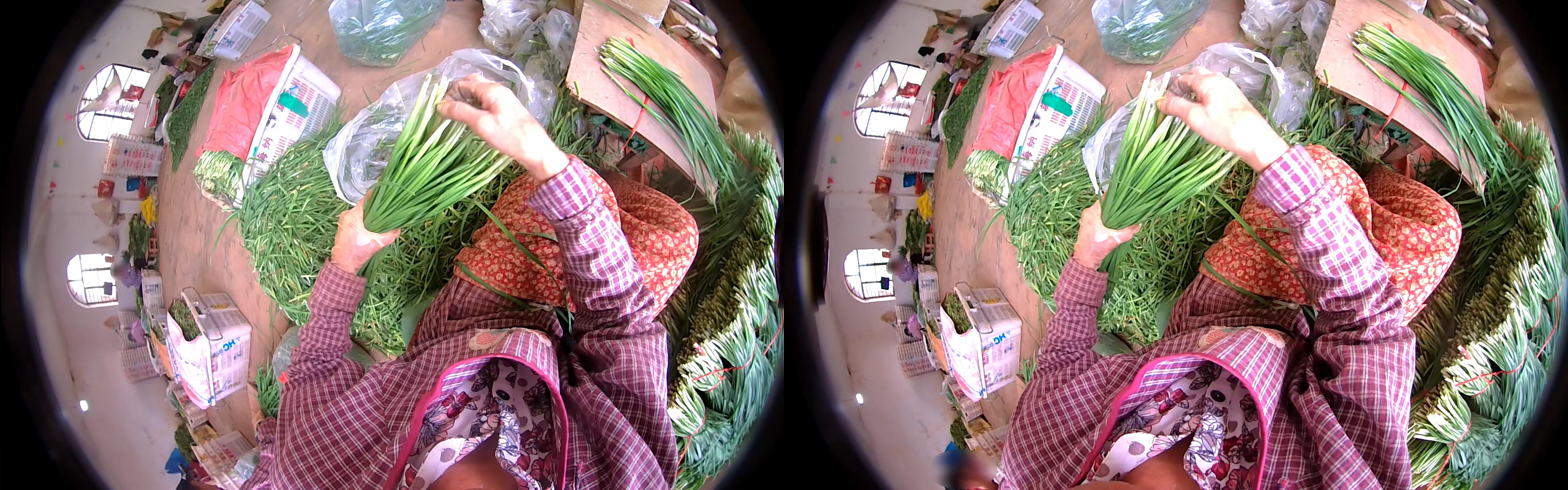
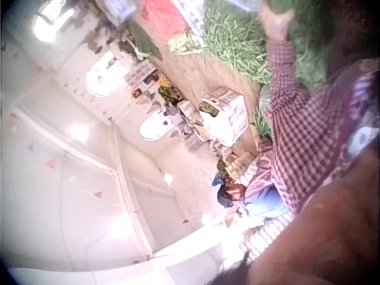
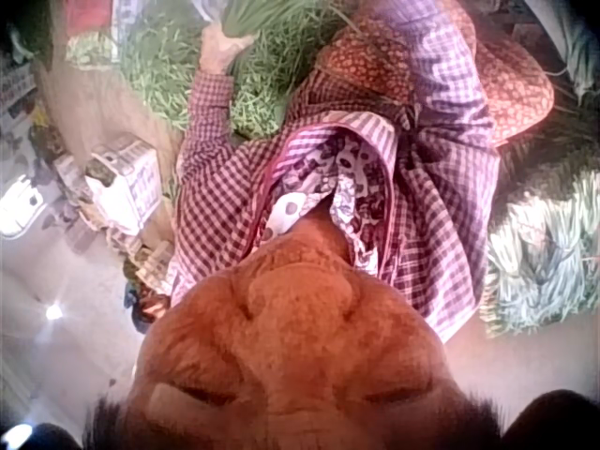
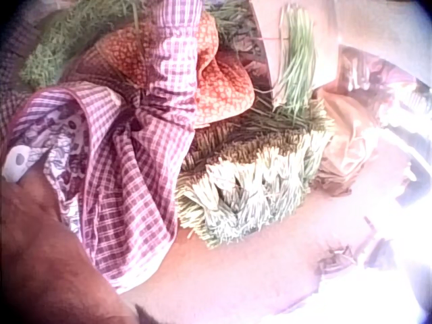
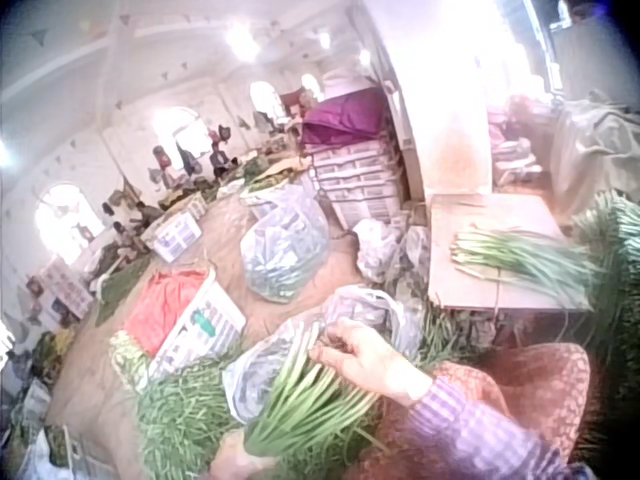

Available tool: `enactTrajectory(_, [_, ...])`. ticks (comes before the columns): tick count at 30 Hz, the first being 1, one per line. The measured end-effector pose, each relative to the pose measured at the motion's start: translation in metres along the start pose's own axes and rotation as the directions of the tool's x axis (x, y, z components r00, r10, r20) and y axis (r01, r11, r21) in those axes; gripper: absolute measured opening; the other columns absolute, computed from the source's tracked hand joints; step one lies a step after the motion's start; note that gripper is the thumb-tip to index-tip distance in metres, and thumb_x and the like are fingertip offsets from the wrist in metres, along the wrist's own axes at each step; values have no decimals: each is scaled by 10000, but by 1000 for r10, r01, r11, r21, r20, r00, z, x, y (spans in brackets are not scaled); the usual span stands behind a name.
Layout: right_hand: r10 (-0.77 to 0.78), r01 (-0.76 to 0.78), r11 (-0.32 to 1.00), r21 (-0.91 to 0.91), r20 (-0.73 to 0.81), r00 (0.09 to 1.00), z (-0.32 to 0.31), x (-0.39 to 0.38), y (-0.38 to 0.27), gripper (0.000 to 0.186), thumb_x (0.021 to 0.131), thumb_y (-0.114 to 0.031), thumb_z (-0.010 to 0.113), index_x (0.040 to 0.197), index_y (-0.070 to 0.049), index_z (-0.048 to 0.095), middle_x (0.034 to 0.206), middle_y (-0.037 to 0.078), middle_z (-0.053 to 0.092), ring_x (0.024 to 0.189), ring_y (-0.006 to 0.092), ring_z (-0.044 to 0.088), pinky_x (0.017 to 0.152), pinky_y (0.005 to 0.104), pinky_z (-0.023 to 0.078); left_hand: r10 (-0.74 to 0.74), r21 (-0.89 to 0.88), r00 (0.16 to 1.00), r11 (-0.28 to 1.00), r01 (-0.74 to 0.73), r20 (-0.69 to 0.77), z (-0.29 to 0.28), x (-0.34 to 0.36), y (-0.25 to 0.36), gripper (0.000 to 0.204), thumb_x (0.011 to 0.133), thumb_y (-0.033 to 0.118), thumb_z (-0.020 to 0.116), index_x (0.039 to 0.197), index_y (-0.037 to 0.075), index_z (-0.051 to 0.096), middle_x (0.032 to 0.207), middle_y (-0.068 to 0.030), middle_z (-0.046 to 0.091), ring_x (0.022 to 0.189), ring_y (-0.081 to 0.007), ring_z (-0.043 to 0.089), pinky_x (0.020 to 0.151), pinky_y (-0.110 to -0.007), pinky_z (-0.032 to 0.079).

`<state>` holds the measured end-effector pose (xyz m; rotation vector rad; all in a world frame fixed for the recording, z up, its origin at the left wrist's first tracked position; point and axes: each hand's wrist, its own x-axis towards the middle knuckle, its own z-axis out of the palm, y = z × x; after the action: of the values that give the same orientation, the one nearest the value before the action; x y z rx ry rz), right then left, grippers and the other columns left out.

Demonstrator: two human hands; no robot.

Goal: The person bundles bunches of chives together by hand, securing them with red ties and stacking the finished bundles.

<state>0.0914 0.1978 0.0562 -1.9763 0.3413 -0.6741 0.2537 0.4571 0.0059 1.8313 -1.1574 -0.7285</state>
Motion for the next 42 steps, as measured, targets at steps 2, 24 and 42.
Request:
enactTrajectory(2, [194, -187, 954, 233, -5, 981, -9, -1, -1, 416, 885, -330, 612, 1119, 12, 642, 1231, 143, 591, 1182, 262, 516, 1025, 402, 378, -33, -79, 999, 996, 36, 32, -4, -3, -9, 552, 706, 59, 751, 1224, 18, 565, 1080, -62, 684, 970, -135, 645, 873, -300, 518])
enactTrajectory(24, [-48, 16, 990, -137, -229, 972, 0, -32, -27, 286, 843, -324, 677, 902, -45, 663, 831, 109, 693, 728, 243, 677, 673, 344, 534, -265, -648, 948, 694, 315, 176, -13, -18, -7, 604, 664, -18, 692, 1240, -22, 506, 864, -193, 667, 669, -247, 635, 574, -350, 519])
enactTrajectory(42, [-430, 1, 733, -680, -463, 775, -41, -15, 14, 144, 872, -228, 636, 863, -91, 593, 788, 67, 627, 608, 197, 635, 560, 317, 528, -216, -632, 939, 696, 341, 269, -15, -22, -12, 393, 654, 83, 701, 1018, -43, 621, 828, -155, 656, 653, -218, 627, 586, -354, 524])
